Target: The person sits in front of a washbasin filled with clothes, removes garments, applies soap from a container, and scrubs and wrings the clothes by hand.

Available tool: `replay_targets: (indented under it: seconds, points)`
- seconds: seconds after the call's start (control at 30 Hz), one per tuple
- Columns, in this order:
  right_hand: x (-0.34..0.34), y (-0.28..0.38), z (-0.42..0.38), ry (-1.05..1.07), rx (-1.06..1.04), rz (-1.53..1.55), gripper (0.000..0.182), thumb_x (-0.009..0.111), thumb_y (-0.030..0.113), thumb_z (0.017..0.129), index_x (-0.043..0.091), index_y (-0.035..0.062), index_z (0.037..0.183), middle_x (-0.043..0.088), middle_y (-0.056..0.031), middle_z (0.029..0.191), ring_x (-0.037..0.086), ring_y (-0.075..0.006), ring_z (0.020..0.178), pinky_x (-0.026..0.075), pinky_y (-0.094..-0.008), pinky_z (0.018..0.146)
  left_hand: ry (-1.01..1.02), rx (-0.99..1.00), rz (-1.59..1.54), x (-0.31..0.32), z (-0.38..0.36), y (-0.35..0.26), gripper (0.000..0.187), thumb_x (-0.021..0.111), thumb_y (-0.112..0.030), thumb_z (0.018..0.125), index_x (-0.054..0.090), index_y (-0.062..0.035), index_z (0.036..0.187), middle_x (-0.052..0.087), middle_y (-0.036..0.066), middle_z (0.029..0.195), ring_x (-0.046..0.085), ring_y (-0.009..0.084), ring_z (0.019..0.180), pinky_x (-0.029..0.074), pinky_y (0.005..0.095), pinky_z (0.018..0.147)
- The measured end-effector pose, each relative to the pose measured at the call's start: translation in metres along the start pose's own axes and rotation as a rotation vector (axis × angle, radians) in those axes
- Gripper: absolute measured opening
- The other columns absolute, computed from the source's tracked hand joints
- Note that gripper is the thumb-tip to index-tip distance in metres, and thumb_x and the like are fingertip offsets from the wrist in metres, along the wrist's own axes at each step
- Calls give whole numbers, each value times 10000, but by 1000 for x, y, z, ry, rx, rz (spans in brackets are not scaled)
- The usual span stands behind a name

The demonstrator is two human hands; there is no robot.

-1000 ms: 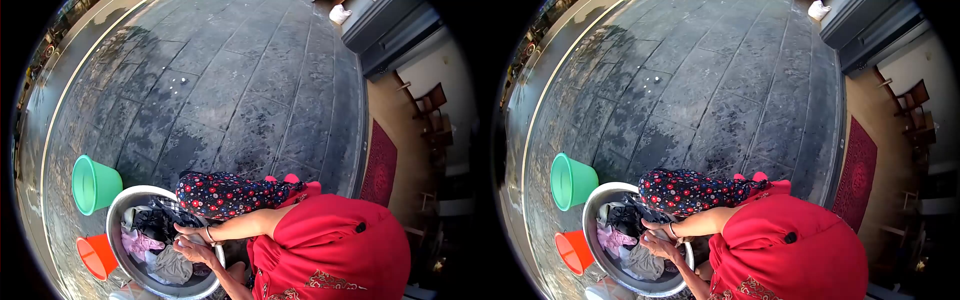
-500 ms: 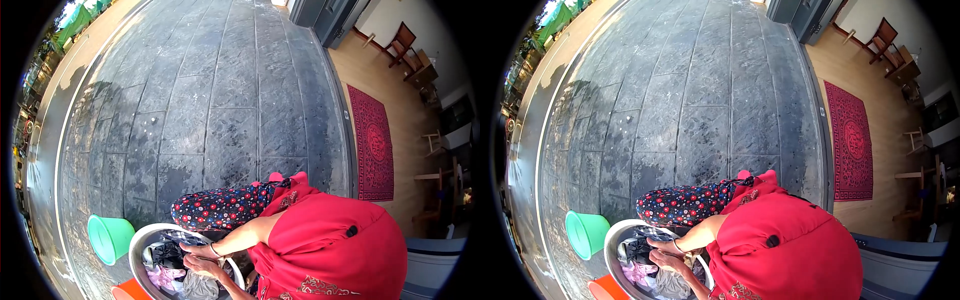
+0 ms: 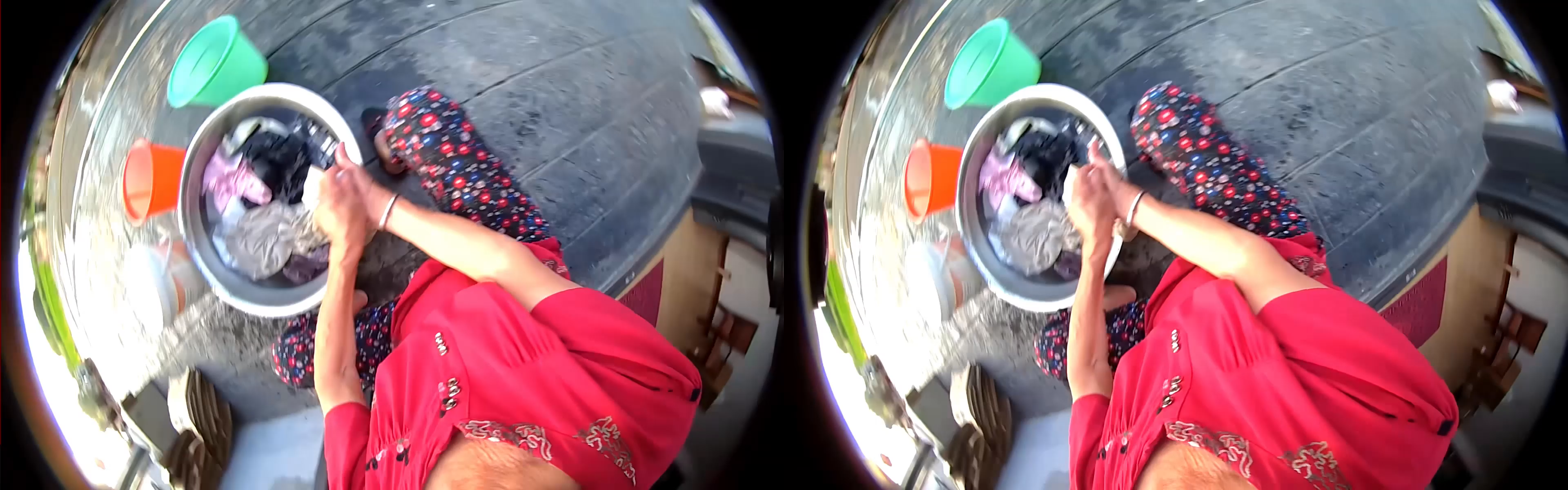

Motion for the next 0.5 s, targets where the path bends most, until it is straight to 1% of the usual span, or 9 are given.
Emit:
replay_targets:
  seconds: [0.03,0.07,0.1,0.13,0.17,0.3,0.4,0.43,0.5]
  points:
    - [21,-9,-9,-336,-58,-63,720,321,788,782,563,110,780,594,-56,768,575,-204,787,456,-366,745,-72,3,4,0,-4,-3,216,508,-282,900,583,-106,1001,634,162,866,623,358,761,474,450,617]
    - [43,-16,-6,-637,-89,-248,696,331,781,786,564,124,785,604,-56,796,574,-202,811,454,-367,762,-51,-4,32,-5,-6,-6,210,516,-291,895,586,-99,946,630,150,840,612,354,718,460,460,607]
    - [43,-21,-7,-753,-120,-163,700,353,787,771,563,120,795,616,-59,865,577,-203,872,454,-374,820,-33,-45,59,-12,-4,-4,227,492,-283,905,596,-83,930,627,152,863,594,361,771,454,445,668]
    - [64,-32,-2,-913,-90,-131,787,376,805,741,582,80,968,618,-78,1041,573,-224,980,439,-388,893,-77,-19,100,-11,0,11,221,494,-297,907,576,-91,915,614,134,828,598,355,753,456,451,646]
    - [64,-40,-6,-915,90,-125,945,404,843,676,534,47,1168,596,-102,1163,549,-255,1070,415,-401,932,-99,-59,188,-14,3,27,216,509,-306,904,556,-95,909,605,126,806,605,357,710,463,455,606]
    - [55,-47,-7,-726,235,-165,1069,382,859,659,407,17,1318,521,-134,1275,496,-280,1158,390,-417,973,-114,-94,347,-34,9,67,218,524,-314,898,545,-97,891,614,131,807,611,356,642,468,463,567]
    - [62,-33,-1,-699,200,-214,1113,360,860,665,330,1,1373,508,-160,1281,499,-301,1154,368,-422,1009,-209,-145,228,-46,-5,64,213,527,-296,893,553,-84,889,592,140,773,610,352,660,469,454,548]
    - [60,-28,0,-718,166,-217,1087,346,861,671,398,-5,1326,542,-160,1237,524,-295,1125,384,-421,996,-268,-142,135,-45,-11,55,212,536,-286,886,555,-74,883,570,138,743,606,343,642,469,444,514]
    - [51,-24,0,-845,165,-281,1023,346,851,686,489,5,1244,583,-154,1169,548,-282,1093,407,-418,972,-155,-51,125,-21,-37,16,177,534,-279,878,555,-103,884,565,119,746,609,329,651,473,428,523]
Point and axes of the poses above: each hand's wrist, its own z-axis towards the middle knuckle, its own x-axis out of the palm, y = z × x, the point moved 3 cm from there along z, towards the middle knuckle
